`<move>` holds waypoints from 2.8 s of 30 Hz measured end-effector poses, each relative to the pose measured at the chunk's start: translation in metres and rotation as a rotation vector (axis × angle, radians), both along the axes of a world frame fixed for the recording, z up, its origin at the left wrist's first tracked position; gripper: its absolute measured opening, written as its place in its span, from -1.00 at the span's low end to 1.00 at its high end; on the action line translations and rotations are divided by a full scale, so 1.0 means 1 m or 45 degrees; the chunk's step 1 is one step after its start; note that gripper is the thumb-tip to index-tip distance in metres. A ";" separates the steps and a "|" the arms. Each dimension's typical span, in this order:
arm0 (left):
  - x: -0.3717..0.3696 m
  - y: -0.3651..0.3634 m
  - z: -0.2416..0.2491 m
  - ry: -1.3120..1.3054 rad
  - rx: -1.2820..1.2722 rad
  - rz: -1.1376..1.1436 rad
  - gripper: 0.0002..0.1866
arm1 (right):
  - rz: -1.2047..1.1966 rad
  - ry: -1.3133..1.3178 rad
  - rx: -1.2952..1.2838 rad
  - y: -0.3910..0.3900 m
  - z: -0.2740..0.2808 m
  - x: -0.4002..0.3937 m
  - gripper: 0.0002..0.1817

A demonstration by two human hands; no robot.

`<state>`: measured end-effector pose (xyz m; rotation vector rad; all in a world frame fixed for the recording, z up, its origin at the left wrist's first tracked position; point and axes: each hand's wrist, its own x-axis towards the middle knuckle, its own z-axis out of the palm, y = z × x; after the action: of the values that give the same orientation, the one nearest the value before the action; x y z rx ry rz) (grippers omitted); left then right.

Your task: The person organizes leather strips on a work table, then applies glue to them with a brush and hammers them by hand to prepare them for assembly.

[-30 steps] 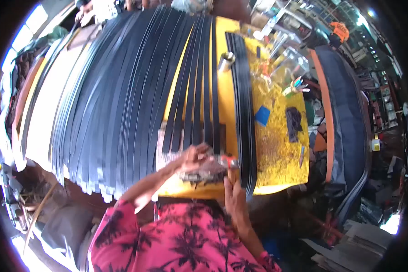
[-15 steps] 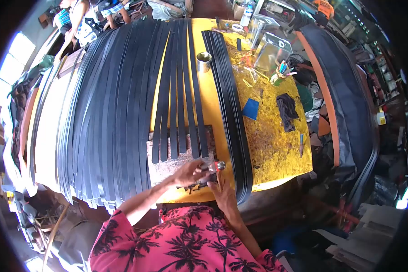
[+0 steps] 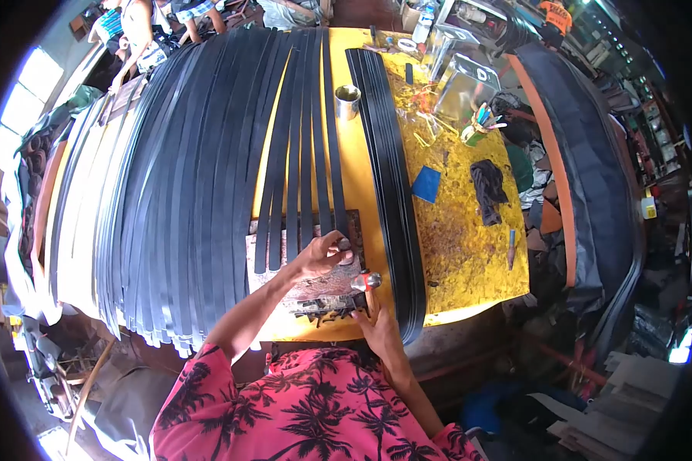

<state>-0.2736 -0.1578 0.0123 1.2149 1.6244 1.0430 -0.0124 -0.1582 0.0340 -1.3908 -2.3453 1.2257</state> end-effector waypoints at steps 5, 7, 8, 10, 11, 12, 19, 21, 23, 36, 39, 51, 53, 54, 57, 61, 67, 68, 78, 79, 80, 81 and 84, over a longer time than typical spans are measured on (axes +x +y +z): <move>-0.002 0.000 0.012 0.022 -0.170 -0.077 -0.69 | 0.010 -0.072 -0.020 0.000 0.004 0.000 -0.24; -0.002 -0.001 0.011 0.012 -0.144 -0.078 -0.69 | 0.015 -0.062 -0.002 0.000 0.000 0.001 -0.24; -0.002 -0.001 0.010 0.003 -0.119 -0.080 -0.69 | 0.018 -0.051 0.016 0.000 -0.001 0.001 -0.23; -0.002 -0.002 0.006 0.026 -0.072 -0.078 -0.69 | 0.012 -0.042 0.018 0.000 -0.002 0.002 -0.23; -0.002 -0.002 0.003 0.049 -0.025 -0.077 -0.70 | 0.006 -0.033 0.019 0.000 0.001 0.001 -0.23; -0.002 -0.002 -0.001 0.047 -0.025 -0.077 -0.70 | 0.006 -0.034 0.018 0.000 0.004 0.000 -0.23; 0.000 -0.004 0.000 0.056 0.061 -0.074 -0.77 | 0.023 -0.104 -0.065 0.003 0.014 -0.003 -0.29; 0.000 -0.005 0.000 0.041 0.002 -0.080 -0.78 | 0.034 -0.128 -0.067 0.004 0.014 -0.003 -0.30; 0.002 -0.007 -0.001 0.031 0.071 -0.079 -0.79 | 0.053 -0.075 -0.045 0.004 0.014 -0.003 -0.33; 0.010 -0.030 0.012 0.117 0.217 -0.163 -0.69 | 0.178 0.467 0.668 0.023 0.183 0.000 -0.62; 0.010 -0.029 0.002 0.058 0.274 -0.152 -0.66 | 0.104 1.226 0.327 0.010 0.253 -0.028 -0.38; 0.012 -0.025 -0.002 0.134 0.172 -0.084 -0.69 | -0.092 -0.074 -0.038 0.020 0.098 -0.017 -0.47; 0.028 -0.033 0.025 -0.320 -0.130 0.005 -0.71 | -0.310 -0.188 -0.162 0.039 0.094 0.012 -0.41; 0.034 -0.030 0.037 -0.595 -0.215 0.065 -0.70 | -0.352 -0.205 -0.038 0.054 0.087 0.024 -0.41; 0.075 -0.006 0.030 -0.524 0.001 -0.126 -0.61 | -0.367 -0.338 0.147 0.110 0.075 0.055 -0.52; 0.155 0.061 0.022 0.001 0.133 -0.074 -0.64 | -0.358 -0.402 0.504 0.190 0.014 0.098 -0.59; 0.245 0.151 -0.014 -0.014 -0.081 -0.068 -0.67 | -0.404 -0.389 0.708 0.244 -0.032 0.122 -0.46; 0.249 0.160 -0.014 0.109 -0.106 -0.040 -0.67 | -0.403 -0.375 0.712 0.246 -0.032 0.125 -0.46; 0.242 0.156 -0.041 0.427 0.439 -0.137 -0.41 | -0.374 0.527 0.379 0.188 0.046 0.039 -0.71; 0.232 0.138 -0.019 0.267 0.450 -0.170 -0.44 | -0.337 0.470 0.340 0.181 0.054 0.020 -0.74; 0.223 0.122 -0.008 0.105 0.460 -0.206 -0.47 | -0.250 0.516 0.307 0.178 0.048 0.003 -0.75; 0.211 0.106 -0.007 0.207 0.543 -0.165 -0.58 | -0.223 0.506 0.285 0.172 0.046 -0.019 -0.77; 0.146 0.030 -0.010 0.373 0.454 0.064 -0.80 | 0.064 0.399 0.217 0.155 0.031 -0.085 -0.81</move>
<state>-0.1277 -0.1278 0.0028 1.6325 1.7431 1.2716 -0.0972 -0.0030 0.0649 -1.0112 -2.2166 1.1312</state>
